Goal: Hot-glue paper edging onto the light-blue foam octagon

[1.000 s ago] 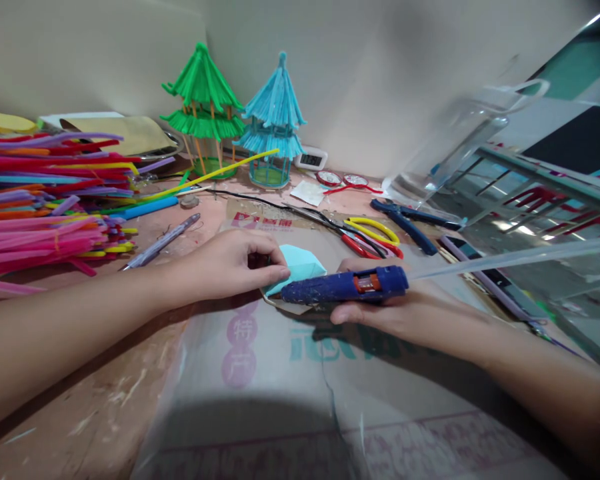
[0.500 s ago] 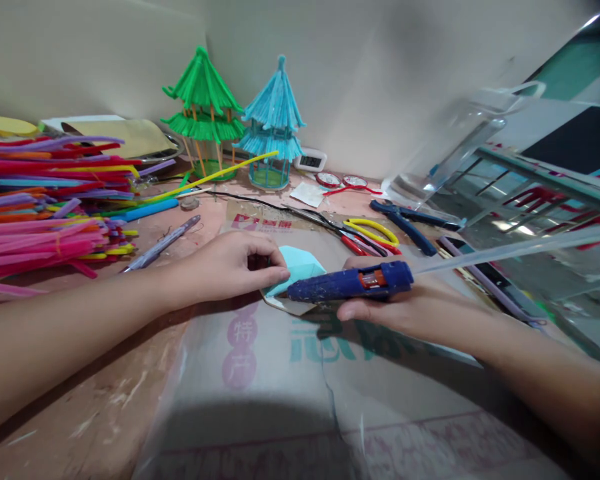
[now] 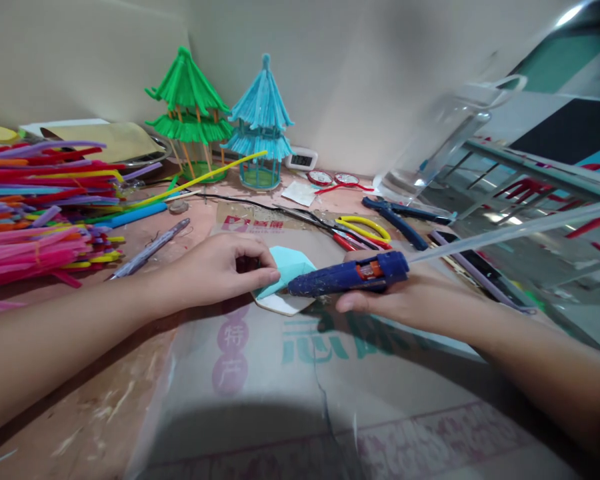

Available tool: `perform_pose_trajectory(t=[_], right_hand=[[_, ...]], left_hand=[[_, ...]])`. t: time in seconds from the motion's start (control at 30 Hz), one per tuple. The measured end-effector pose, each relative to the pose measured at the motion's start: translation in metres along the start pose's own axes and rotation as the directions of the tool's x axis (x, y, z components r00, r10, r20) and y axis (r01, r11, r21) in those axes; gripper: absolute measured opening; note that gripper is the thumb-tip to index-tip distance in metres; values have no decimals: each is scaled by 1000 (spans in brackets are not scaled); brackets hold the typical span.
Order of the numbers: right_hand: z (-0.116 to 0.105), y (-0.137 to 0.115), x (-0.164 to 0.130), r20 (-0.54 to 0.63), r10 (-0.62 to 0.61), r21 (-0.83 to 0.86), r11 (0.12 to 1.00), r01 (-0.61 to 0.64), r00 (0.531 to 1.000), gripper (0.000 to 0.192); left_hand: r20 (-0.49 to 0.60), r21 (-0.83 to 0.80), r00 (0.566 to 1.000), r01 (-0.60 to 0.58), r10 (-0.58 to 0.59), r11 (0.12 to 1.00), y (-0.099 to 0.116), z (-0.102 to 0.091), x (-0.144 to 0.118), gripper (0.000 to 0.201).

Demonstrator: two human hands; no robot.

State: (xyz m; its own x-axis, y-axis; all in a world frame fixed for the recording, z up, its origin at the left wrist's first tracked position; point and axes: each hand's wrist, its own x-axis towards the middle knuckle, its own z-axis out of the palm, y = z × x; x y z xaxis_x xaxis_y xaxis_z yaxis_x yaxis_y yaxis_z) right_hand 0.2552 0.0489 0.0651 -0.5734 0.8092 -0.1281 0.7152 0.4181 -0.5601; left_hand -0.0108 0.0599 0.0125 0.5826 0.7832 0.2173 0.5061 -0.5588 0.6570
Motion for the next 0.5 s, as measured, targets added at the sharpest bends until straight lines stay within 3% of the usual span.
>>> perform_pose_trajectory(t=[0.3, 0.5], right_hand=[[-3, 7, 0, -10, 40, -6, 999, -40, 999, 48], [-5, 17, 2, -26, -67, 6, 998, 67, 997, 37]], left_hand=[[20, -5, 999, 44, -44, 999, 1, 0, 0, 23], [7, -1, 1000, 20, -20, 1000, 2, 0, 1, 22]])
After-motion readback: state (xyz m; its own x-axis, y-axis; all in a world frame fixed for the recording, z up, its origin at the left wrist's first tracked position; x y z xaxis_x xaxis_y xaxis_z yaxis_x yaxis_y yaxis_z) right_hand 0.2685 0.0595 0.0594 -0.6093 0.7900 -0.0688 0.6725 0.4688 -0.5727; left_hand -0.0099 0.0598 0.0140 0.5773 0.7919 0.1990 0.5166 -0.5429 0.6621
